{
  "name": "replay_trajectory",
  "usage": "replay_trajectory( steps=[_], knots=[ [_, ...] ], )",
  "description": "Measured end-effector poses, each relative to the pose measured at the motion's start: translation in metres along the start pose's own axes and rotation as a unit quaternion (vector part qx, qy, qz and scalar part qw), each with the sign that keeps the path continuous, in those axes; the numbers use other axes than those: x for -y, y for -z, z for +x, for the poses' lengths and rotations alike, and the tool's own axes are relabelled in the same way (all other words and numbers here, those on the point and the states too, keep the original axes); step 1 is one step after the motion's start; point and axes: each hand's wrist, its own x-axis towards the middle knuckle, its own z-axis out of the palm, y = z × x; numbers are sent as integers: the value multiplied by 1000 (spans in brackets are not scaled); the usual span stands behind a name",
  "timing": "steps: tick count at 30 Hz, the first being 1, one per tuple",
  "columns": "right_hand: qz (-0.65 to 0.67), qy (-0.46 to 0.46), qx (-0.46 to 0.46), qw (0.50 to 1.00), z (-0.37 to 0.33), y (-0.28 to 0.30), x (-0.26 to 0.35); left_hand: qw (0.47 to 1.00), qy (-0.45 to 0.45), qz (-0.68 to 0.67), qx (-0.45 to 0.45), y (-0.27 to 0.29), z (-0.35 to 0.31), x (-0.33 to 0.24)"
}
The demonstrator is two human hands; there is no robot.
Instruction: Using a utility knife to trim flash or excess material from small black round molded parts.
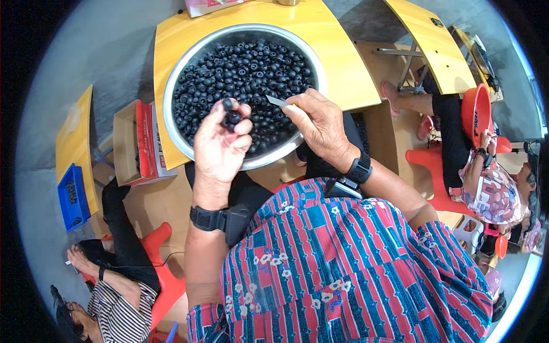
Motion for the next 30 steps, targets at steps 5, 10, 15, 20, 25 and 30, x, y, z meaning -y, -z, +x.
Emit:
replay_trajectory(
  steps=[5, 10, 15, 20, 25, 30],
  knots=[
    [3, -3, 7, 1000, -4, 6, 2, 994, -71, 75, -23, 7, -8, -31],
    [0, -10, 14, 1000, -4, 8, 2, 992, -96, 72, -46, 2, -8, -45],
    [-4, 3, 13, 1000, -5, 7, 1, 990, -118, 65, -46, 13, -4, -54],
    [0, 3, 19, 1000, -5, 7, 1, 995, -54, -60, -51, 16, 0, -59],
    [-9, 3, 20, 1000, -4, 8, 3, 993, -60, -41, -96, 3, 1, -57],
    [-16, -2, 33, 999, -4, 7, 5, 860, -100, 478, -149, 5, 9, -57]
  ],
)
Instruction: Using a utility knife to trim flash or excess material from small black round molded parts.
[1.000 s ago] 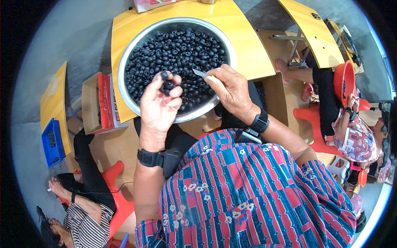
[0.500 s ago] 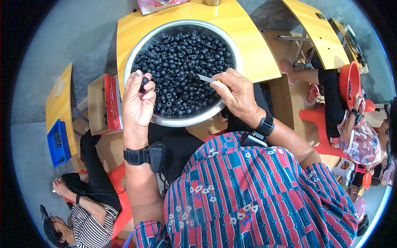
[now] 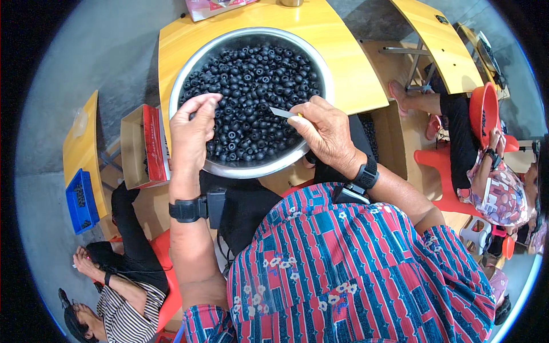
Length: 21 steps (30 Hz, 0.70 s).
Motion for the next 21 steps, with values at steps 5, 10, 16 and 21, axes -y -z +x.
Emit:
replay_trajectory(
  steps=[5, 10, 16, 21],
  knots=[
    [9, 7, -7, 1000, 0, 0, -2, 825, -211, 519, -75, -21, 4, 1],
    [11, 13, -6, 1000, 2, -1, -1, 789, -202, 577, -62, -23, 9, 2],
    [1, 29, -2, 1000, 1, -3, -4, 772, -188, 605, -58, -25, 8, 2],
    [1, -3, -4, 1000, 1, -5, -4, 767, -264, 582, -51, -19, 12, 12]
  ],
)
